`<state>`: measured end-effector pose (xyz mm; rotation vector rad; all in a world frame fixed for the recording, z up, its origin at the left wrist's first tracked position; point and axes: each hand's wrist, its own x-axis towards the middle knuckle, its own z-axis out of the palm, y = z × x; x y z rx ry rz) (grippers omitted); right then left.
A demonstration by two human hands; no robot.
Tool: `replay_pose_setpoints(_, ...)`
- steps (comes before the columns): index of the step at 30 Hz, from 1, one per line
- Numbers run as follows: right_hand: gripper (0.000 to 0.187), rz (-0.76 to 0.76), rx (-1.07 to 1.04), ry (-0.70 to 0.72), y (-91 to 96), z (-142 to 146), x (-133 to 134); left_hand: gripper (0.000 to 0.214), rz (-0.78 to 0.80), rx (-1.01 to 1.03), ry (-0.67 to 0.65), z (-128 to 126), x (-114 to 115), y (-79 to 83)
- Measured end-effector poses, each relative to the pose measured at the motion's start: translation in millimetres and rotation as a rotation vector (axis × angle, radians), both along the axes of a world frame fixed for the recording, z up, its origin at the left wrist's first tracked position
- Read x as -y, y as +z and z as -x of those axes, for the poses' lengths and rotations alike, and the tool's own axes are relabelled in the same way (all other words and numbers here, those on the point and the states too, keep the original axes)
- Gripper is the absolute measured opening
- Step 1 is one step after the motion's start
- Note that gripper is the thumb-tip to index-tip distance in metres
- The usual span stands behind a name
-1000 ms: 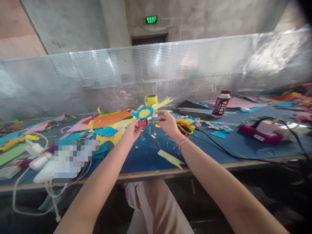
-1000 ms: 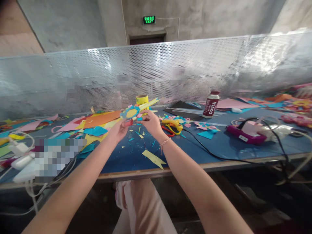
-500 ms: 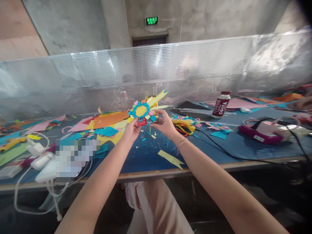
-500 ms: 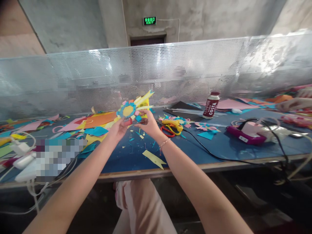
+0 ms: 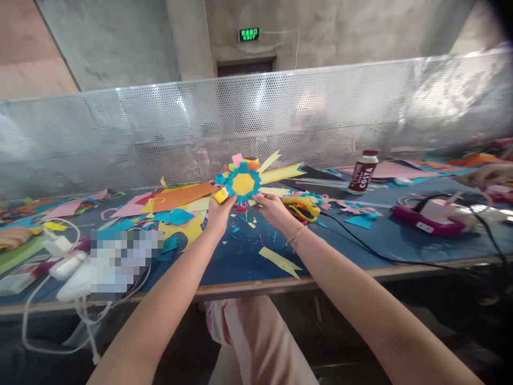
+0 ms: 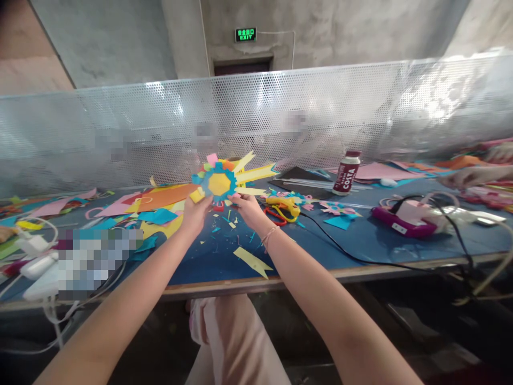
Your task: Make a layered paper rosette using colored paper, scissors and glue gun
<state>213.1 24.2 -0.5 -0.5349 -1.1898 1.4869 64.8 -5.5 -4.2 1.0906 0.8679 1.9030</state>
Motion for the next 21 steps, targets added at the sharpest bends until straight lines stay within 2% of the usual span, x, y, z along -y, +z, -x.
replay_pose_setpoints(7,0.033,-0.025,0.061,-0.031,0.8,-1.1,0.9,0.038,-0.067,-0.171,0.139,6.9,-9.8,-10.6)
replay_pose_setpoints(15,0.034,-0.163,0.003,-0.046,1.4,-0.2,2.0,0.042,-0.041,-0.131,0.072,4.2,-4.9,-7.3)
replay_pose_setpoints(21,0.037,-0.156,-0.012,-0.006,4.0,-1.0,5.5,0.044,-0.012,-0.038,0.018,2.1,-1.0,-2.7)
